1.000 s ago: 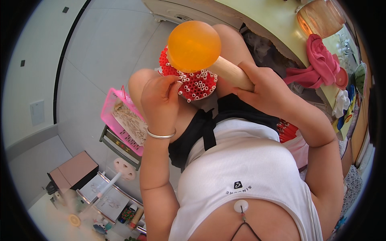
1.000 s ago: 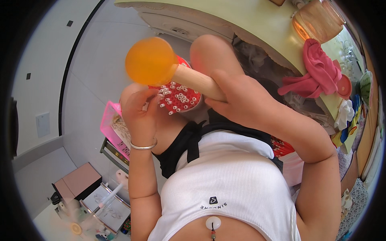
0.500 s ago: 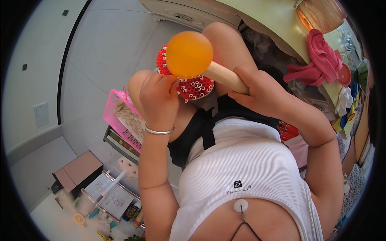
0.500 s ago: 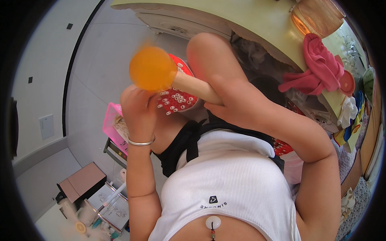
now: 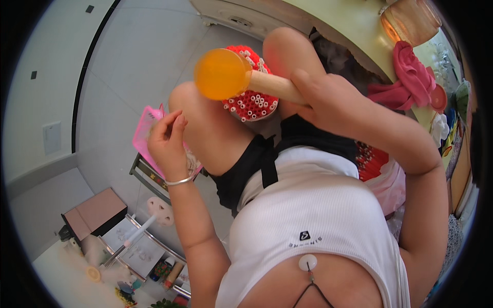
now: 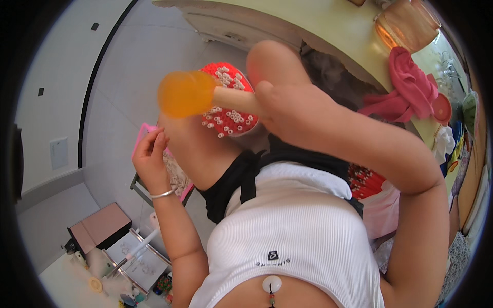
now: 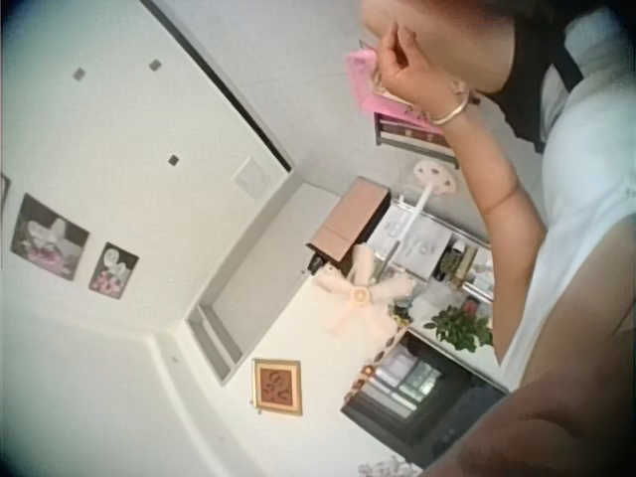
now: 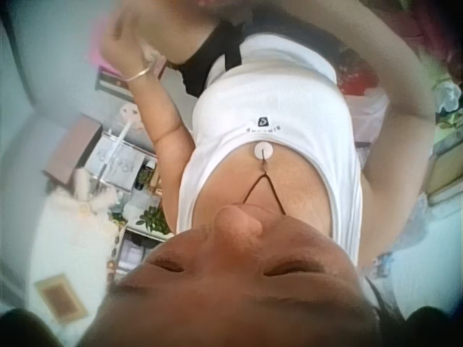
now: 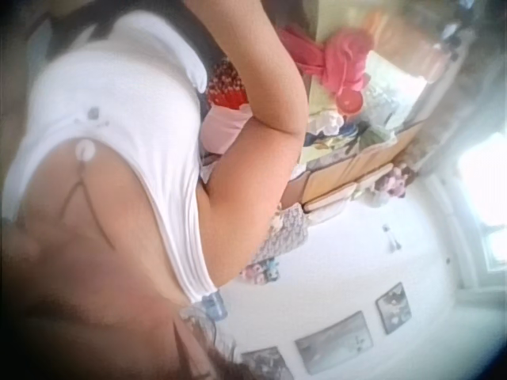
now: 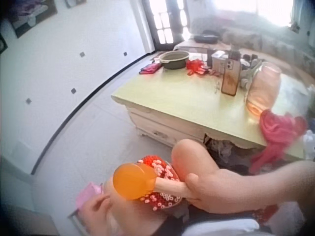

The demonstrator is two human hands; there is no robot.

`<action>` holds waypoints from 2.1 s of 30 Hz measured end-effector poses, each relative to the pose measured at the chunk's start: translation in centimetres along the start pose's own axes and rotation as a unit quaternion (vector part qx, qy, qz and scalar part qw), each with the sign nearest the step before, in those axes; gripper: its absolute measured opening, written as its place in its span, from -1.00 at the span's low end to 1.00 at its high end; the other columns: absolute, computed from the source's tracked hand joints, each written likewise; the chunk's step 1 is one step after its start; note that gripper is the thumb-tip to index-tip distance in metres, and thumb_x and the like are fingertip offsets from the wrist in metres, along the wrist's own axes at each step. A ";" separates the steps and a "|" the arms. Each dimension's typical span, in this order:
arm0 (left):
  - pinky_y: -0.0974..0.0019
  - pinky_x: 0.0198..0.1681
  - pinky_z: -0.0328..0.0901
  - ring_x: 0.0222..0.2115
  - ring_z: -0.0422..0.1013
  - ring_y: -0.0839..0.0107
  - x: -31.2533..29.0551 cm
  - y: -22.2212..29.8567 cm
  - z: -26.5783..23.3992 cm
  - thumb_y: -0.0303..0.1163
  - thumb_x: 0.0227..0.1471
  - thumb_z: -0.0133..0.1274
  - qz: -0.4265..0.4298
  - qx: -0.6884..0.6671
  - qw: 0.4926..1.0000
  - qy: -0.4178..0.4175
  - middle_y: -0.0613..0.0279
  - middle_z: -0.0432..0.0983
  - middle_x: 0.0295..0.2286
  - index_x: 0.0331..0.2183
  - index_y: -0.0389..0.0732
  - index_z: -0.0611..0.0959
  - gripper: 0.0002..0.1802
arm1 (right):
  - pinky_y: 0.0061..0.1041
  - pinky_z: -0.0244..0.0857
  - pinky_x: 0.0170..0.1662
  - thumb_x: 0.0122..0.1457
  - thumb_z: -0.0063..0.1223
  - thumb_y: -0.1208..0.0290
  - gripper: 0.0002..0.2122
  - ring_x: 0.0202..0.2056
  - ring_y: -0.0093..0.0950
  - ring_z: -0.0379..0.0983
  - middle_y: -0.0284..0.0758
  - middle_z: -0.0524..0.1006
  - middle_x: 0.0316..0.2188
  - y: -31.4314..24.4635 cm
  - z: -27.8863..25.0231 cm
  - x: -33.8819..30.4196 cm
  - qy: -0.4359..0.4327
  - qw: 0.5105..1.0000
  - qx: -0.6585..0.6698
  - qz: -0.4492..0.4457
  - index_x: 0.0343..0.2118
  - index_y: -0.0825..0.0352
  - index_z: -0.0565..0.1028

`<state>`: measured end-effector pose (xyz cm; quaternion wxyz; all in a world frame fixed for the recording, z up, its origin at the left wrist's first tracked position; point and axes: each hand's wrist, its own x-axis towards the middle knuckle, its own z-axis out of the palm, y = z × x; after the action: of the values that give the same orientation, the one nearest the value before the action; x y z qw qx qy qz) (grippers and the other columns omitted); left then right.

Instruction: The person assembles firecrackers by hand, using a wooden mallet to tap fuse wires into red cylinders and gathering clusters of assembled firecrackers.

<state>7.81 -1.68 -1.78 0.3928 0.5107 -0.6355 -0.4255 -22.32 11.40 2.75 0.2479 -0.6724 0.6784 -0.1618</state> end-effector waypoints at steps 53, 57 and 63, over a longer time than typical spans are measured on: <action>0.34 -0.38 0.21 -0.47 0.34 0.40 3.6 -0.7 -6.0 -0.53 0.05 0.14 0.180 0.199 0.955 -0.123 0.27 0.43 -0.55 -0.38 -0.26 0.68 -0.94 | -0.47 0.29 -0.55 0.12 0.23 0.45 -0.73 -0.66 -0.51 0.37 -0.27 0.42 -0.64 1.5 2.0 -2.7 -0.009 0.936 0.286 0.207 -0.22 0.42 0.37; 0.24 -0.41 0.18 -0.49 0.29 0.27 8.2 0.5 -3.1 -0.41 -0.04 0.24 0.261 0.236 0.908 -0.229 0.26 0.36 -0.60 -0.46 -0.19 0.71 -0.93 | -0.45 0.30 -0.53 0.11 0.23 0.46 -0.72 -0.64 -0.45 0.39 -0.22 0.45 -0.61 1.3 2.1 -2.6 0.000 0.938 0.276 0.211 -0.21 0.41 0.38; 0.21 -0.38 0.23 -0.47 0.32 0.25 13.6 -0.4 1.2 -0.24 -0.12 0.29 0.301 0.210 0.863 -0.348 0.25 0.40 -0.59 -0.49 -0.14 0.74 -0.82 | -0.47 0.30 -0.53 0.10 0.25 0.47 -0.71 -0.63 -0.50 0.38 -0.24 0.45 -0.59 1.1 2.4 -2.8 0.017 0.952 0.235 0.197 -0.20 0.40 0.38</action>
<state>4.50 -14.98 -1.70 0.1382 0.1838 -0.9279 -0.2935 -21.97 14.51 0.47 0.4144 -0.4449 0.7443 -0.2762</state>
